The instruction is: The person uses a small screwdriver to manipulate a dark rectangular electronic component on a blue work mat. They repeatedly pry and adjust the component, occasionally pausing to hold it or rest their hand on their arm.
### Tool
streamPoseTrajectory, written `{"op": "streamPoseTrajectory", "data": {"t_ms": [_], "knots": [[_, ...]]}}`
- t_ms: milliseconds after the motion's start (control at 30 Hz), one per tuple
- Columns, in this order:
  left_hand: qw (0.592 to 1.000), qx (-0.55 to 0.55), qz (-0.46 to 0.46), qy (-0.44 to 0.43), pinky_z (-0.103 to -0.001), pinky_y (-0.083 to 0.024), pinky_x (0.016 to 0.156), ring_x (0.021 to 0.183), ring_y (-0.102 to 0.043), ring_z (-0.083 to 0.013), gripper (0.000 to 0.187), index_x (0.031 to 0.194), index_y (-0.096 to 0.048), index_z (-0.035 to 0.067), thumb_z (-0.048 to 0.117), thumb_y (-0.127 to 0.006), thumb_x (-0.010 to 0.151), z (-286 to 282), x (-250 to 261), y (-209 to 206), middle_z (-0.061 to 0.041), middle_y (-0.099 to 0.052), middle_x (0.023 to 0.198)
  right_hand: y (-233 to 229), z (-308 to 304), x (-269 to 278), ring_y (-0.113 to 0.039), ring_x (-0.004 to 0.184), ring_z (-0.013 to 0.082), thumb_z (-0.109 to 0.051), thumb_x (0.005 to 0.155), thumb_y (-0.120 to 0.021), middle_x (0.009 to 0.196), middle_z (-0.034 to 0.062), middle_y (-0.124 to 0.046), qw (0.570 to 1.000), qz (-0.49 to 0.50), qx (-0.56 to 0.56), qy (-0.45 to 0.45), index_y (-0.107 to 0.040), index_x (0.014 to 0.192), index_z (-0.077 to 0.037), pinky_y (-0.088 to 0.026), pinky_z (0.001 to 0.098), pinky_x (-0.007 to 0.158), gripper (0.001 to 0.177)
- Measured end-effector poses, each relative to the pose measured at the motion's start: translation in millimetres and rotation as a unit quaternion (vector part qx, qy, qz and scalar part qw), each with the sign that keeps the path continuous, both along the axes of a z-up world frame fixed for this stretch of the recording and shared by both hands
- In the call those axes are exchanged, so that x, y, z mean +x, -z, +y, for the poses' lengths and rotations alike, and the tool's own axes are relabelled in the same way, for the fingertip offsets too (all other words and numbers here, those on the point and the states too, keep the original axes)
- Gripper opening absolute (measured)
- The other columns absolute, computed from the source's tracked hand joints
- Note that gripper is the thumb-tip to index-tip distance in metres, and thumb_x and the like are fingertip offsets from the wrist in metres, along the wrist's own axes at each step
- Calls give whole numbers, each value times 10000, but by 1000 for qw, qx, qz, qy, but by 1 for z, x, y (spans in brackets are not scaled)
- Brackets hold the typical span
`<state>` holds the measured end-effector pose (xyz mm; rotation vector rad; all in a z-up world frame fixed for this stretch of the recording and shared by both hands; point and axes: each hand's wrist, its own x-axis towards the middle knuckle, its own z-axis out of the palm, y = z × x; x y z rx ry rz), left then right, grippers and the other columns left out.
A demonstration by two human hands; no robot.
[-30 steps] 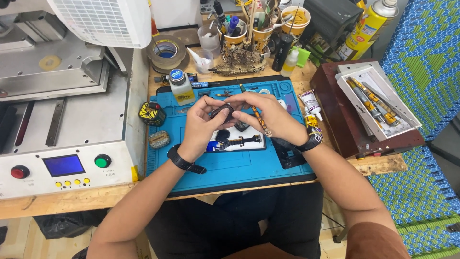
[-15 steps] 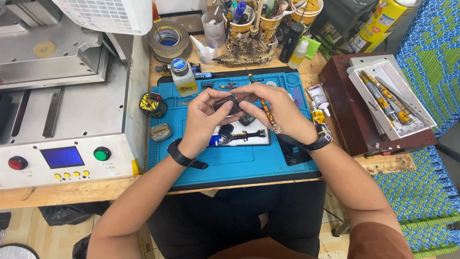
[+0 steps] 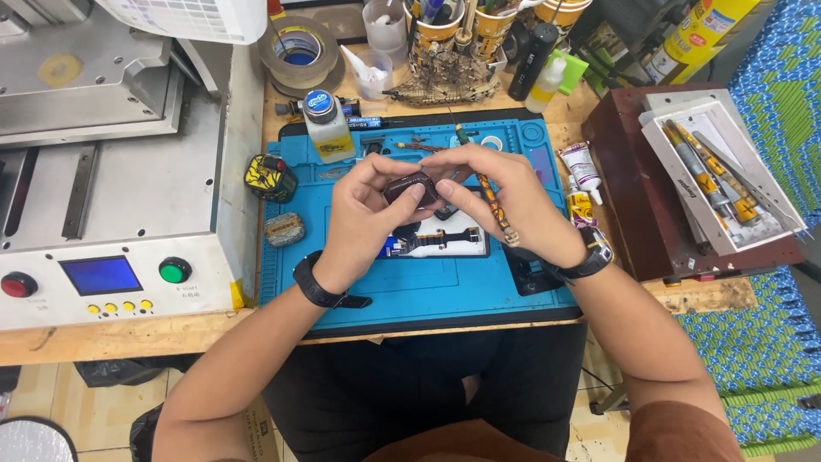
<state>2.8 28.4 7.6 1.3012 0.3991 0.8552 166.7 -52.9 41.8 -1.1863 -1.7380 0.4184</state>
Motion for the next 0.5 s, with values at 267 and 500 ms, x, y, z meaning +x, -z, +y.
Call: {"op": "streamPoseTrajectory", "data": {"t_ms": [267, 500], "knots": [[1000, 4, -10, 13, -362, -634, 690, 908, -663, -359, 210, 1020, -562, -25, 8, -636, 825, -2, -3, 4, -235, -637, 989, 0, 0, -1, -669, 857, 363, -88, 912, -559, 926, 170, -681, 1000, 4, -20, -8, -610, 1116, -21, -533, 450, 744, 220], [999, 25, -26, 11, -350, -636, 690, 952, -650, -349, 200, 996, -562, -28, 3, -643, 816, -1, -7, 12, -224, -633, 1034, -2, -4, -4, -674, 822, 344, -99, 900, -563, 891, 171, -677, 999, 19, -34, -9, -613, 1103, -11, -537, 445, 741, 227]]}}
